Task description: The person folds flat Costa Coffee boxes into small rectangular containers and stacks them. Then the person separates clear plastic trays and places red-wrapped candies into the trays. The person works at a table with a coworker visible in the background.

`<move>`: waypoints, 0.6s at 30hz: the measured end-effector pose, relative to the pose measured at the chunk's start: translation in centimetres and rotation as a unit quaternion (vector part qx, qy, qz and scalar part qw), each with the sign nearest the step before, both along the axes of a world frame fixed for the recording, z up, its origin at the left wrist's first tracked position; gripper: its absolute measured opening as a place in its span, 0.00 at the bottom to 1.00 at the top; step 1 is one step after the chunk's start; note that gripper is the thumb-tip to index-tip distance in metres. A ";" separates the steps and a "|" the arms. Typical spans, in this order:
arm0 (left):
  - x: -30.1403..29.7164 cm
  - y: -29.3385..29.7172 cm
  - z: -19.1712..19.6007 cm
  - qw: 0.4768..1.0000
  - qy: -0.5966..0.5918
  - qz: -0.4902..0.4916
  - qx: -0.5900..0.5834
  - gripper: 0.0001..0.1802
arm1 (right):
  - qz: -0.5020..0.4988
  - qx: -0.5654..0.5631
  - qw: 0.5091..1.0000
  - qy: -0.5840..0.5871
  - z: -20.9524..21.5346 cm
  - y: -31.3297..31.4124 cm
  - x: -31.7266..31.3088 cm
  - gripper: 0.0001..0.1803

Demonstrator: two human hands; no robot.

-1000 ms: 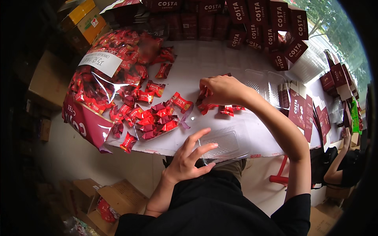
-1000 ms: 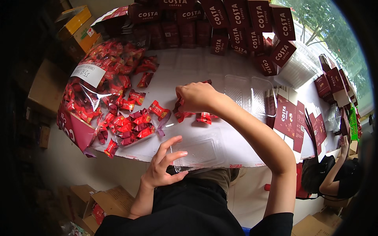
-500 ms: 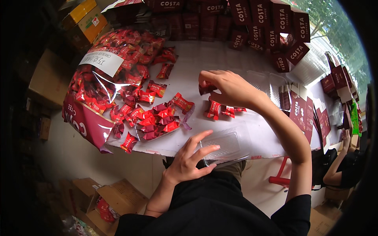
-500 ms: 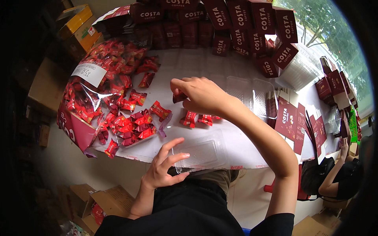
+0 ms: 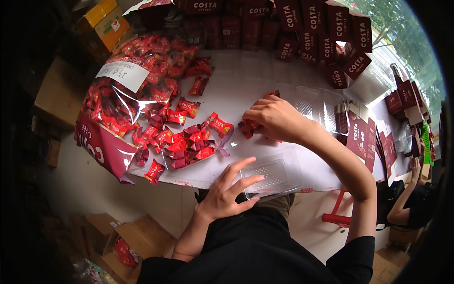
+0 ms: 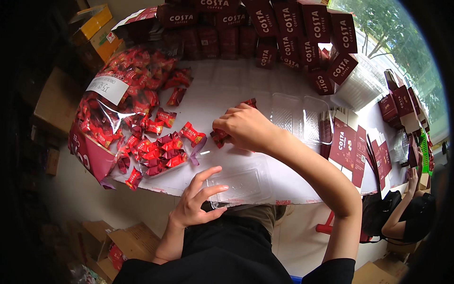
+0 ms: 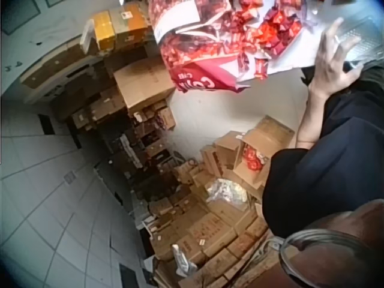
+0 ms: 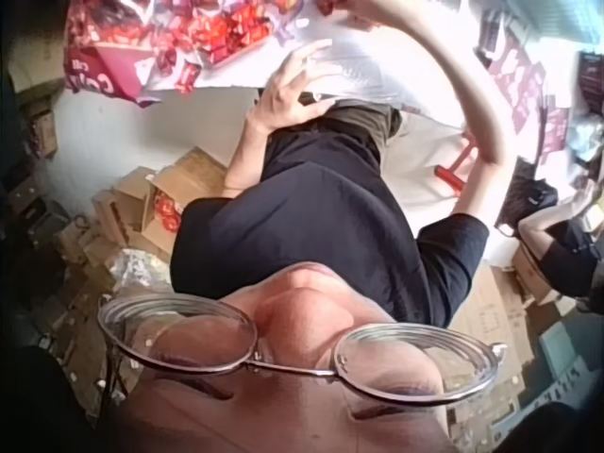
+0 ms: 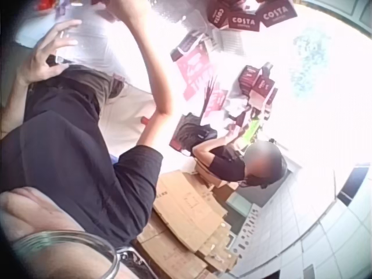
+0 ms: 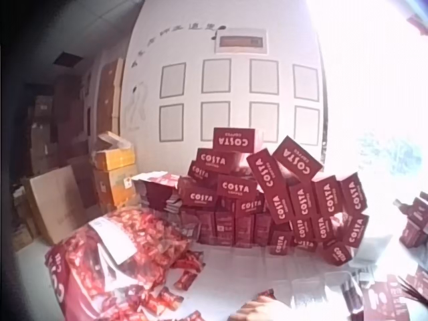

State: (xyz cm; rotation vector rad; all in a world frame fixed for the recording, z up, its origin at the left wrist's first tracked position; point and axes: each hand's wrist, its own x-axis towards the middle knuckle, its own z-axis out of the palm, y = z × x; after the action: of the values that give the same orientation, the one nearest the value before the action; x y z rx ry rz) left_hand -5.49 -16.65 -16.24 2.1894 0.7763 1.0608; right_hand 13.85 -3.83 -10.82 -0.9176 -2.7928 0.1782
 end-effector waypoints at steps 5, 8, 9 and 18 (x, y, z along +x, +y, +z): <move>-0.1 -0.3 -0.9 0.999 -0.036 0.024 -0.005 0.33 | -0.043 0.015 0.996 0.074 3.7 0.3 1.3 0.10; -0.2 0.0 -1.1 0.998 -0.056 0.016 -0.010 0.33 | -0.025 -0.043 0.999 0.008 4.3 -0.2 2.5 0.08; -0.3 0.1 -1.0 0.998 -0.063 0.010 -0.016 0.33 | -0.026 -0.056 0.997 -0.046 4.2 -0.6 2.6 0.08; -0.1 -0.1 -0.3 1.000 -0.029 0.005 -0.007 0.34 | -0.040 -0.022 0.998 -0.044 -0.1 -1.0 1.0 0.12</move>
State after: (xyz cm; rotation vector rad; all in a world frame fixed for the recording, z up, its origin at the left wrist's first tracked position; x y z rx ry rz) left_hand -5.60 -16.75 -16.56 2.1361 0.7671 1.1151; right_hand 14.82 -4.82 -10.93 -1.0694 -2.8374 0.1910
